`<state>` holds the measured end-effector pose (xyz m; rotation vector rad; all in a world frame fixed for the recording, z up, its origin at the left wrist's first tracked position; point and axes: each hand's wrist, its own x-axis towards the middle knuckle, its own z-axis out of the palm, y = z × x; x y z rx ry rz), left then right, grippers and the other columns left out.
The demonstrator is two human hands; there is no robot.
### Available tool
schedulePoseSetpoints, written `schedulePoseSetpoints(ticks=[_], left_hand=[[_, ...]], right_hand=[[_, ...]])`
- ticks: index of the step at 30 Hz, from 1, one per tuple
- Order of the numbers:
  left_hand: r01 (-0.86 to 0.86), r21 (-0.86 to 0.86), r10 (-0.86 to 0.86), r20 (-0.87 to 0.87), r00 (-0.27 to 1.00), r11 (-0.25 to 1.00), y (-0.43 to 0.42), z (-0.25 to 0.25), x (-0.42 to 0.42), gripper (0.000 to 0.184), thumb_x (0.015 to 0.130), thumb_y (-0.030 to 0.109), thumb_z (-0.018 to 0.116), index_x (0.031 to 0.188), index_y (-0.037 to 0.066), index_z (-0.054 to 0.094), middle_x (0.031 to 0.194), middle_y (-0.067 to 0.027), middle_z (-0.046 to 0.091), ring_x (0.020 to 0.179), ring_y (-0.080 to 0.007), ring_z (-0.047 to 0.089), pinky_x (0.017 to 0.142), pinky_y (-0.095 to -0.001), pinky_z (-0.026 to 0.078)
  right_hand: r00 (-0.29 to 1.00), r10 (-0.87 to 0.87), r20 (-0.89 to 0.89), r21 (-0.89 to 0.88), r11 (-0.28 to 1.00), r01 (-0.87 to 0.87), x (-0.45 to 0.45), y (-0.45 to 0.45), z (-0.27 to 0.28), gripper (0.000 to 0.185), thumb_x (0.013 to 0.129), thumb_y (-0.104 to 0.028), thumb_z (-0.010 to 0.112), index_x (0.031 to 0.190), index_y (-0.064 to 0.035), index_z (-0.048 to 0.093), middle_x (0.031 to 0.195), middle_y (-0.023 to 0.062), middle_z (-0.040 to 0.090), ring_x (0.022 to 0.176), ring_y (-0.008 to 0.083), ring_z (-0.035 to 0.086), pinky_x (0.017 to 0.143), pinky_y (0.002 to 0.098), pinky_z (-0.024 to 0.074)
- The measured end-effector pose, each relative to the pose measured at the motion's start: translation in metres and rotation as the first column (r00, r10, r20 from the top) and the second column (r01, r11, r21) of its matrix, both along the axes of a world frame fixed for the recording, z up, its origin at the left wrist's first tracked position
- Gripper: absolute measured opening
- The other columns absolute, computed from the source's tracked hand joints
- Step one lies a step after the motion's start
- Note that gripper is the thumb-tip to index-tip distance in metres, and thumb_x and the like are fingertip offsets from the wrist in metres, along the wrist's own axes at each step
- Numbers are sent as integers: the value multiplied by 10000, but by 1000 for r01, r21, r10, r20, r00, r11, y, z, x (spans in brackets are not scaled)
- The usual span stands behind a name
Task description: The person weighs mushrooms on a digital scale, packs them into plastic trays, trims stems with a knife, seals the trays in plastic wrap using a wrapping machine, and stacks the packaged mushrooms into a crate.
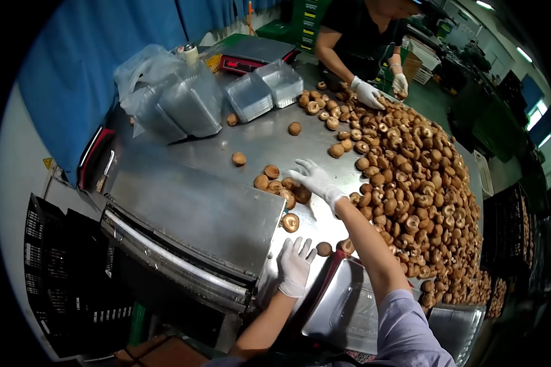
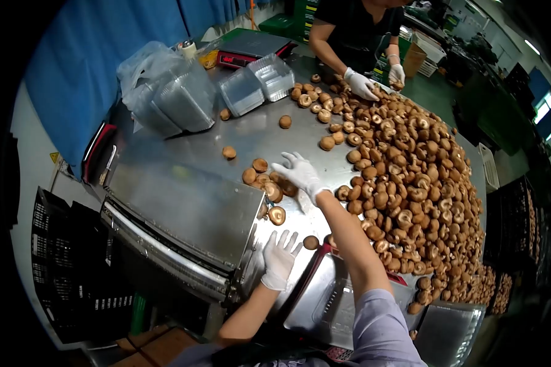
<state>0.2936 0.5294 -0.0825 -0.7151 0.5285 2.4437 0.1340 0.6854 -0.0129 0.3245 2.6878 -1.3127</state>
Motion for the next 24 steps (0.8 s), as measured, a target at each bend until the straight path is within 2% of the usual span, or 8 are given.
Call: schedulePoseSetpoints(ticks=[2,8,10,12,18,20,23,24], left_hand=[[-40,-23,40,8,999,999,5,1,1,613,939,350,457,1441,167,157,1436,-163,262,1280,-329,360,1007,-479,337],[-90,26,89,28,996,996,17,-4,-9,517,926,354,483,1377,217,269,1330,-99,399,1210,-302,422,1013,-500,296],[-135,137,132,33,991,981,19,-26,-10,498,925,366,486,1363,205,310,1325,-88,408,1197,-294,433,1012,-503,305],[-120,43,120,5,993,992,22,5,-19,623,894,429,530,1328,32,323,1323,-123,357,1214,-315,402,993,-500,356],[-80,119,80,9,997,990,23,7,-30,738,871,501,531,1400,89,221,1405,-124,260,1257,-330,355,982,-557,344],[-71,180,74,-9,997,981,20,6,-31,811,851,544,541,1437,183,112,1437,-146,186,1266,-342,342,982,-598,324],[-95,131,85,81,993,987,20,13,-36,788,837,562,554,1425,231,146,1410,-152,247,1291,-367,306,1003,-651,269],[-89,168,87,20,996,982,18,18,-36,731,845,505,576,1399,173,232,1425,-120,262,1345,-352,213,1031,-628,234]], right_hand=[[994,107,1,194,975,-105,-33,-19,-16,804,741,-657,564,1360,-159,439,1455,185,304,1341,356,283,1095,410,261],[929,344,134,485,795,-365,-58,-59,-29,776,657,-637,625,1271,-171,530,1424,145,360,1325,336,317,1073,485,281],[939,330,93,436,835,-336,-55,-51,-38,654,660,-585,633,1143,-145,615,1403,133,393,1305,325,349,1049,487,312],[951,307,-35,376,886,-273,-49,-34,-53,515,642,-513,660,966,-113,652,1231,93,549,1149,309,486,939,429,415],[992,26,127,203,978,-51,-6,-13,-36,441,663,-463,675,880,-82,634,913,130,644,914,312,581,822,387,473],[999,7,34,311,950,-17,12,-10,-44,435,684,-439,673,915,-74,630,847,145,654,828,315,617,781,371,486],[992,-86,96,-229,968,106,34,-4,-51,356,720,-330,677,916,-41,606,771,114,630,759,211,615,721,310,479],[988,-85,129,-327,937,123,39,-1,-58,324,727,-304,683,865,-23,598,732,89,603,714,162,583,689,291,477]])
